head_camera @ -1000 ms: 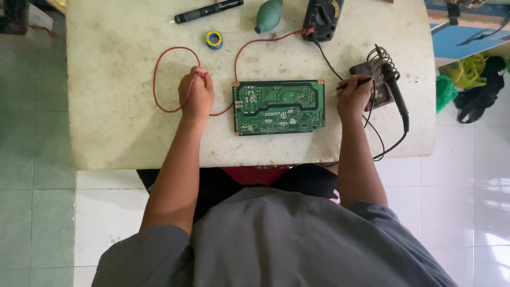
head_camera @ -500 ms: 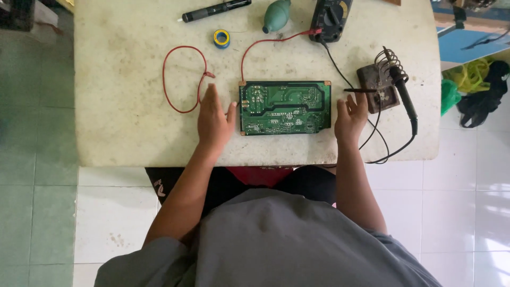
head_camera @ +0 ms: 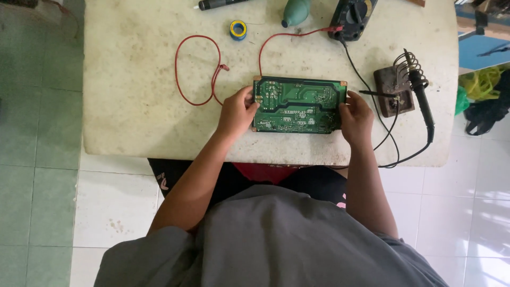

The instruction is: Testing components on a circuit board using a multimeter and probes

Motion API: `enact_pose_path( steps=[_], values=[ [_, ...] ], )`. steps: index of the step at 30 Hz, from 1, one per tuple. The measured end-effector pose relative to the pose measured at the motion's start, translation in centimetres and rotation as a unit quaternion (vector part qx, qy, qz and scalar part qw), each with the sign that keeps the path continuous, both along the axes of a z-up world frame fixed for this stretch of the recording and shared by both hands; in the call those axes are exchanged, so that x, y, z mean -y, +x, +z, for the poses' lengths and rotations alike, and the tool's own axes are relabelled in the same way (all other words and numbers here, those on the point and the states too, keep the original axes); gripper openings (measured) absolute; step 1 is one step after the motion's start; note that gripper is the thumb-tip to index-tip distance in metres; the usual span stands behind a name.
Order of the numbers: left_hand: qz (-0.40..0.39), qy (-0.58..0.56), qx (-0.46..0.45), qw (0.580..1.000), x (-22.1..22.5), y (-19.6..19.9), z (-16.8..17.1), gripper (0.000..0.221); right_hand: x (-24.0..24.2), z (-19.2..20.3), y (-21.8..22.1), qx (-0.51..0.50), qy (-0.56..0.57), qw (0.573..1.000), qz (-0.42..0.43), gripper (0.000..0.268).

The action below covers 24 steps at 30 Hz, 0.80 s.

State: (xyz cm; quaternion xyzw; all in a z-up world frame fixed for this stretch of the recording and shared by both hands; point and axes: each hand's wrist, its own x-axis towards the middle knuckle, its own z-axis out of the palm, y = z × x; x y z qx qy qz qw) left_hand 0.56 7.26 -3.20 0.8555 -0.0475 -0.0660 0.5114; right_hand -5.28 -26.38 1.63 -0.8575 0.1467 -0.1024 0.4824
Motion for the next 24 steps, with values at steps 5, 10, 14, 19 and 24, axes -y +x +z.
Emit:
enact_pose_path(
  steps=[5, 10, 14, 19, 24],
  values=[
    [0.034, -0.053, 0.011, 0.998, 0.2, -0.1, 0.0, 0.047, 0.3, -0.3, -0.5, -0.002, 0.043, 0.999, -0.005, 0.044],
    [0.007, 0.032, 0.142, 0.989, -0.6, -0.5, 4.2, 0.036, 0.9, -1.0, -1.3, 0.020, 0.055, 0.998, -0.012, 0.043],
    [-0.024, 0.095, 0.268, 0.958, -0.7, -0.8, 2.1, 0.034, 1.2, -1.2, -1.3, 0.033, 0.062, 0.997, -0.024, 0.036],
    [-0.061, 0.112, 0.278, 0.952, -1.2, -0.5, 1.5, 0.046, 1.8, -1.8, -1.5, 0.060, 0.061, 0.996, -0.034, 0.032],
    [-0.099, 0.094, 0.224, 0.965, -1.7, -0.3, 2.0, 0.064, 1.5, -1.7, -1.6, 0.112, 0.062, 0.992, 0.011, 0.045]
  ],
)
